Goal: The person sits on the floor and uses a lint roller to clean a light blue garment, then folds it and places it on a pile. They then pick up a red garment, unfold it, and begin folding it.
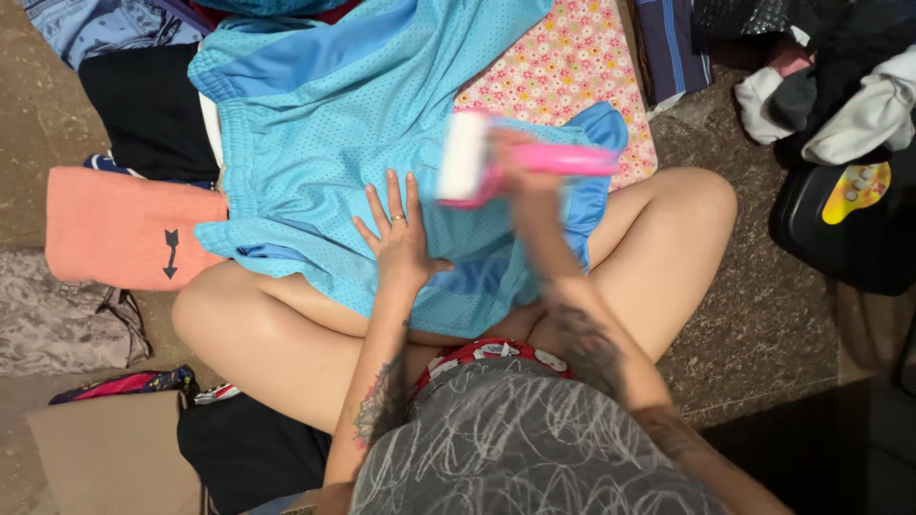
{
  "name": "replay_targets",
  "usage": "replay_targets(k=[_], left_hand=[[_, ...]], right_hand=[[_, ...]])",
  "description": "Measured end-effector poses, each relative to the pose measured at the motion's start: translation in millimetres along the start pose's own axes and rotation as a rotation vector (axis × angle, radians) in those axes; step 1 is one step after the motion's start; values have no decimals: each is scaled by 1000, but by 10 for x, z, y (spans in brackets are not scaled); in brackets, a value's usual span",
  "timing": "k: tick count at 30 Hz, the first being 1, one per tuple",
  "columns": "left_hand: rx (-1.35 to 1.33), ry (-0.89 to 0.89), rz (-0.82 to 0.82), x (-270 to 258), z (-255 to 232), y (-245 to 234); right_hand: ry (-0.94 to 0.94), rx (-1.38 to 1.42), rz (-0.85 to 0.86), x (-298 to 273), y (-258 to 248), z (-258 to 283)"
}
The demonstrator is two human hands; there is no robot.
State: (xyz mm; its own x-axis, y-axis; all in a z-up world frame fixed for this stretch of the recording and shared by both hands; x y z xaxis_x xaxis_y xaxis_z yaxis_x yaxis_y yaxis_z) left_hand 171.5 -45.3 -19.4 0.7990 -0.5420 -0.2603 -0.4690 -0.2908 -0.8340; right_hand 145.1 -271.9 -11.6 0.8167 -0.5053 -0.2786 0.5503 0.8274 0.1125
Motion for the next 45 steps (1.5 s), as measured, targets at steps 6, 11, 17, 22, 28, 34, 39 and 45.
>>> replay_targets(k=[6,11,17,22,28,34,39,45], left_hand=[[-35,-9,42,25,33,-52],[-102,59,148,-181,-40,-130],[422,74,282,-954,87,-479],[334,245,-59,-1035,-67,-958],[74,144,-316,-1169,-297,-1329],[28,70,-17,-1790,-606,-1086],[-132,66,570,-2141,-495,-376],[-407,393,392,-1543,-473,-777]], right_hand=[[-38,84,131,275,-110,-390],[-57,-134,-296,250,-1557,352],[26,691,-64,-351,-1654,852],[-173,-173,209,-827,-578,1232],[-292,-1132,447,-1490,682,754],[-270,-1505,446,-1369,625,701],[194,-1810,914,-1836,45,514],[67,-1379,559,-1416,224,948]])
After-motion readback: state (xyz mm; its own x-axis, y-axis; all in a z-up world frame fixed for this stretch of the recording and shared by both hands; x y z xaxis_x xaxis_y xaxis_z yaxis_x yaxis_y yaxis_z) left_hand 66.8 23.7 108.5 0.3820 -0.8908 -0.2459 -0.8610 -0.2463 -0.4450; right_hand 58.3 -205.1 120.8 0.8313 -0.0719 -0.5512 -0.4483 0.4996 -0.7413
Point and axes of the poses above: each hand's wrist, its own x-axis towards the middle knuckle, its own y-axis out of the palm, z = x × y, the point moved 10 cm from there along x, towards the middle knuckle, and after that the axes turned 11 degrees about y, right-handed, at the moved point
